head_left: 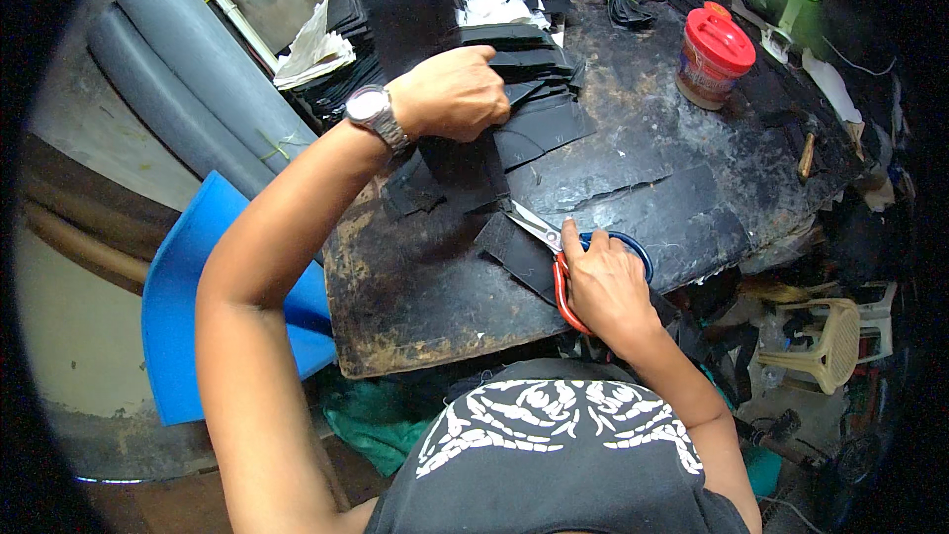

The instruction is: The person uses shears to cut black rubber pieces on a workbench, repeatedly trimming edges and shaping the material. They handle the pieces one at a time, occasionally applying a substance from a small jar to the edges before continuing to cut and inspect the pieces.

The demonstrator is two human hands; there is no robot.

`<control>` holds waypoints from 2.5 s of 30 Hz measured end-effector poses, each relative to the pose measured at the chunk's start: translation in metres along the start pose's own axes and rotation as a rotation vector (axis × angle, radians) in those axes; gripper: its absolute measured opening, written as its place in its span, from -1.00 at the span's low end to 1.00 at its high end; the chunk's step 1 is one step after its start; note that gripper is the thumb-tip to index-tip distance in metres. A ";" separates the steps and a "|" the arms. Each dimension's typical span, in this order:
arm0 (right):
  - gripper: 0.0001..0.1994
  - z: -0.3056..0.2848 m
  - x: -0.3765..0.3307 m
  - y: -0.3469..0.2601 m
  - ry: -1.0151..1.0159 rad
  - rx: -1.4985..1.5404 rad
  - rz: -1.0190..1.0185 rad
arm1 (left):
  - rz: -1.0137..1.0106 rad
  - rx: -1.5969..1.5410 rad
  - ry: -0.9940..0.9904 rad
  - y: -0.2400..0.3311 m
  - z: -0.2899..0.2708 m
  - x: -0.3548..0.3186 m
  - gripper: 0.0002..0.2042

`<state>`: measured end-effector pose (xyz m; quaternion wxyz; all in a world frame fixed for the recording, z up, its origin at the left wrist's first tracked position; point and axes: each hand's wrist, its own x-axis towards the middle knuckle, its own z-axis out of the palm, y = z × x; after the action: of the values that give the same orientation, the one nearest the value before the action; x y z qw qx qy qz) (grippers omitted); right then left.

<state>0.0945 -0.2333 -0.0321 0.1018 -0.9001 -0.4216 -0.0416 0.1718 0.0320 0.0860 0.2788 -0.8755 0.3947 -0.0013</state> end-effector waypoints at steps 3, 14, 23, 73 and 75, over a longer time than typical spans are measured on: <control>-0.49 0.004 -0.001 0.004 0.021 0.050 -0.035 | 0.042 0.031 0.044 0.004 -0.005 0.013 -0.84; -0.45 -0.004 -0.017 0.003 -0.050 0.228 0.047 | 0.080 0.118 0.124 -0.007 0.013 0.017 -0.79; -0.59 -0.022 -0.019 0.011 0.264 0.697 0.100 | -0.112 0.032 -0.049 -0.015 0.028 -0.019 -0.87; -0.71 0.009 -0.005 0.011 -0.497 1.743 0.268 | -1.015 -0.346 0.101 0.088 -0.006 -0.104 -0.87; -0.71 0.014 -0.003 0.013 -0.583 1.817 0.256 | -1.179 -0.384 0.069 0.077 -0.005 -0.108 -0.86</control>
<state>0.1022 -0.2405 -0.0477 0.6549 -0.4919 -0.2000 0.5376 0.0429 0.0636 0.0760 0.0558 -0.9802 -0.1532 -0.1123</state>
